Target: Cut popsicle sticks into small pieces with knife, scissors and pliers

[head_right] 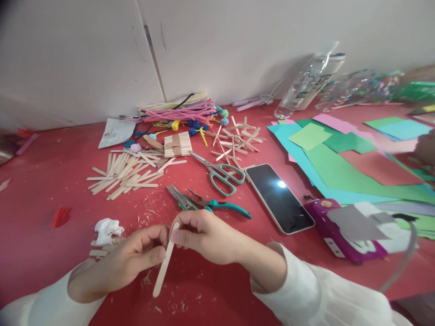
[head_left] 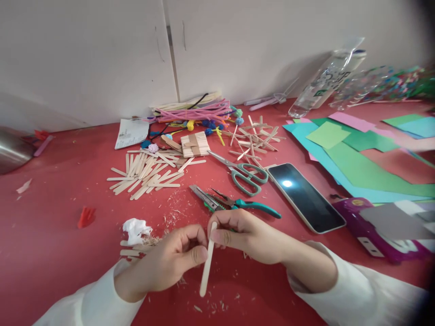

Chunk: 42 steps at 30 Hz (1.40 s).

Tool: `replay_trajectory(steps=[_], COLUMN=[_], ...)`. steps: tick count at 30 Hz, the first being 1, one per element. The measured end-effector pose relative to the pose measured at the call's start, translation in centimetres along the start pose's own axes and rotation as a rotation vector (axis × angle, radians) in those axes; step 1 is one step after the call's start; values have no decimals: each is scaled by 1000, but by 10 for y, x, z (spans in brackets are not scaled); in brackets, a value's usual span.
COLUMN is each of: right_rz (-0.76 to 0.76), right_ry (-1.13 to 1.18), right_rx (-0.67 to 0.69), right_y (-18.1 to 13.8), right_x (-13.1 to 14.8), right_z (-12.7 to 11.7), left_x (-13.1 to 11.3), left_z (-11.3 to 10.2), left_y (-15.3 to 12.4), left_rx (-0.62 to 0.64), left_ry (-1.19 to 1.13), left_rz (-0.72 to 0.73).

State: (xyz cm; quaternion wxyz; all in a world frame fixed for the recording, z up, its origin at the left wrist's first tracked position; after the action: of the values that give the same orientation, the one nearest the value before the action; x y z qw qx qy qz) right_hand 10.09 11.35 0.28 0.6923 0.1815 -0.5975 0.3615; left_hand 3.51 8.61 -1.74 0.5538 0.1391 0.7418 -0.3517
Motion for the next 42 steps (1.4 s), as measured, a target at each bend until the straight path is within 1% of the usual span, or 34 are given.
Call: replay_trajectory(steps=[4, 8, 13, 19, 24, 27, 30, 32, 33, 34, 36, 38, 40, 42], right_rz=[-22, -50, -47, -102, -222, -343, -473, -508, -509, -501, -464, -379, -265, -171], right_ry=[61, 33, -24, 53, 33, -84, -216, -255, -263, -271, -270, -229, -171, -164], right_rx=[33, 47, 29, -8, -36, -47, -7, 15, 13, 1, -50, -119, -182, -211], right_y=[0, -1, -1, 0, -5, -10, -15, -16, -16, -16, -14, -11, -7, -5], right_x=[2, 6, 7, 11, 23, 36, 47, 49, 49, 48, 45, 38, 28, 19], right_z=[3, 6, 5, 0, -9, -11, -5, -3, -3, -5, -10, -18, -23, -23], left_x=[-3, -5, -13, -2, 5, 6, -2, -6, -6, -5, -4, -2, 0, 0], left_z=[3, 5, 0, -4, -21, -26, -23, -14, -8, -4, -4, -9, -17, -24], left_y=[-2, -4, -6, -7, -5, -3, -4, -4, -4, -5, -6, -5, -5, -6], left_rx=[18, 40, -20, -84, -234, -266, -233, -131, -61, -18, -8, -59, -161, -258], left_ry=[42, 122, 232, 161, -32, -46, 3, -48, -63, -48, -20, 1, 38, 83], left_rz=[29, -22, 5, 10, 5, -8, 41, 66, 53, 42, 28, 15, -4, -27])
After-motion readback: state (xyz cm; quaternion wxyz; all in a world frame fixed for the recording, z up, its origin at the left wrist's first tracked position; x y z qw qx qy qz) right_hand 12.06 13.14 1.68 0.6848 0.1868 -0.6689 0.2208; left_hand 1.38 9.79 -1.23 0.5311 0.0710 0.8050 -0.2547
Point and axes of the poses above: each hand's wrist, its own y-axis towards the middle knuckle, its own z-axis out of the palm, x = y × z, the point moved 10 cm from there along y, towards the middle knuckle, and after that the axes turned 12 degrees about y, right-handed, at the moved point
